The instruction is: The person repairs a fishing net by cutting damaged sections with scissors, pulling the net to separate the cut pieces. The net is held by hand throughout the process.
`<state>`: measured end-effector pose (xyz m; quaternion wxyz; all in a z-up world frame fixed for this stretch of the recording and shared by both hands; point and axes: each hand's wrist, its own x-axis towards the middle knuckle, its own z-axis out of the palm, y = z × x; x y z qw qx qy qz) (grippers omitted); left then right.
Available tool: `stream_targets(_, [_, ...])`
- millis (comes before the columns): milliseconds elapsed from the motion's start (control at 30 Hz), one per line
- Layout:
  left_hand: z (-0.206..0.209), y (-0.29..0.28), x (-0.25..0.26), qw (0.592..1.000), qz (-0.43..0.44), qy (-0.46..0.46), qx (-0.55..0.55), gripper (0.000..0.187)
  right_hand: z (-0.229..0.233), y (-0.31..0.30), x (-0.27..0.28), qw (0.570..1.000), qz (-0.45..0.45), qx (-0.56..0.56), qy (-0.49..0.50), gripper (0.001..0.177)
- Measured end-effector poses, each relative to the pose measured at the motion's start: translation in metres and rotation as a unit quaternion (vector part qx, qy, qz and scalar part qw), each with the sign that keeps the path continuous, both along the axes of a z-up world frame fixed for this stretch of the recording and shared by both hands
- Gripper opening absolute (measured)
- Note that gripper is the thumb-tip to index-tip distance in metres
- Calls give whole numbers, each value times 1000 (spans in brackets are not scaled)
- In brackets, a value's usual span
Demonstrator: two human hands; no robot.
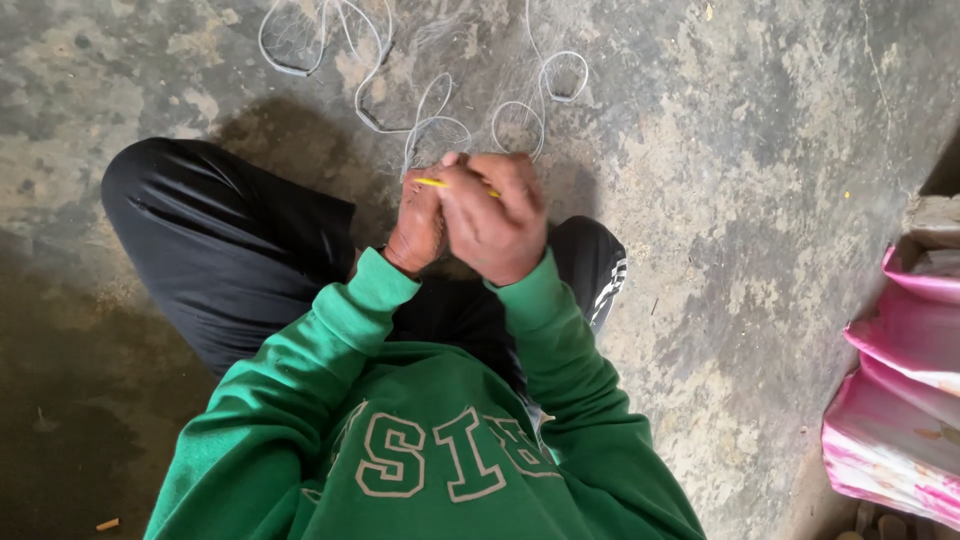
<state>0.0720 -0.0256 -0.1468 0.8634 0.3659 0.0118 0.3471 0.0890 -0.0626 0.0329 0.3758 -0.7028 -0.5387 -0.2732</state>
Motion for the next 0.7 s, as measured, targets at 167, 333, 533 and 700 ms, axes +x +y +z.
stream_targets(167, [58, 6, 6, 977, -134, -7, -163, 33, -5, 21, -34, 970, 215, 71, 83, 12])
stream_targets(333, [55, 12, 2, 962, -203, -44, -175, 38, -22, 11, -109, 784, 389, 15, 483, 9])
stream_targets(533, [64, 15, -6, 942, -248, -80, -213, 40, -45, 3, -111, 598, 465, -10, 652, 11])
stream_targets(700, [64, 17, -12, 930, -272, -109, -222, 42, -55, -1, -109, 504, 515, 4, 694, 10])
